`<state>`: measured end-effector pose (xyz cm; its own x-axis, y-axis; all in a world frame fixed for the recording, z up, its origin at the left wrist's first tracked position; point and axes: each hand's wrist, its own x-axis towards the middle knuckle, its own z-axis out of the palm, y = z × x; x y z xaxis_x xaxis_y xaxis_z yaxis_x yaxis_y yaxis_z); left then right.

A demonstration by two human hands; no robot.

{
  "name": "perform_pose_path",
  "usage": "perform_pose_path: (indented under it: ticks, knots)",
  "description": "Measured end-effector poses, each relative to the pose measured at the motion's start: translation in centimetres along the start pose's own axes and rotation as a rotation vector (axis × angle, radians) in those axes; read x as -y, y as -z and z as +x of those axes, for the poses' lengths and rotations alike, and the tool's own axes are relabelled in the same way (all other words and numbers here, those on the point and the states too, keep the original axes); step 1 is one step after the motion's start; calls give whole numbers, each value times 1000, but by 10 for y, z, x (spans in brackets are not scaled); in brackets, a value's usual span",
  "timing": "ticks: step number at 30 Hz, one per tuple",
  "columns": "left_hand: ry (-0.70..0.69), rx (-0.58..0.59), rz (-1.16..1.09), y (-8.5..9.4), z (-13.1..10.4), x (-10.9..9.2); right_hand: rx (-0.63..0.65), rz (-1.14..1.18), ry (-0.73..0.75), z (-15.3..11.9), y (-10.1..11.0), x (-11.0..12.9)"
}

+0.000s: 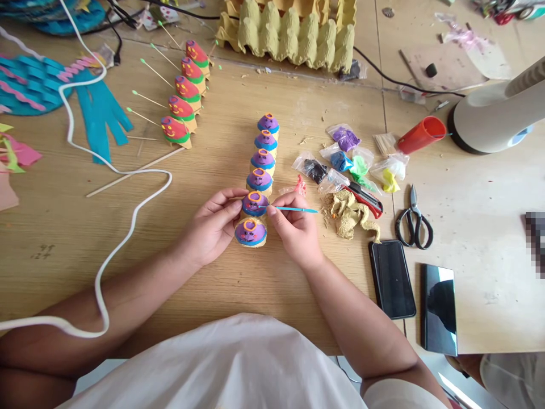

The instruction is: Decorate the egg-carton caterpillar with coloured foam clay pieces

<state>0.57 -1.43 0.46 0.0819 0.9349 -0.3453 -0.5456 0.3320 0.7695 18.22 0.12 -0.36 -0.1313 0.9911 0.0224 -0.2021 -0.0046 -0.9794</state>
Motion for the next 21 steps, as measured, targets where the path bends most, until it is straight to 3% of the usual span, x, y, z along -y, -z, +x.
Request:
perform_pose_path:
  ticks: [21]
  knots:
    - [2,-1,-18,1,1,1,17,51,-11,0,1,0]
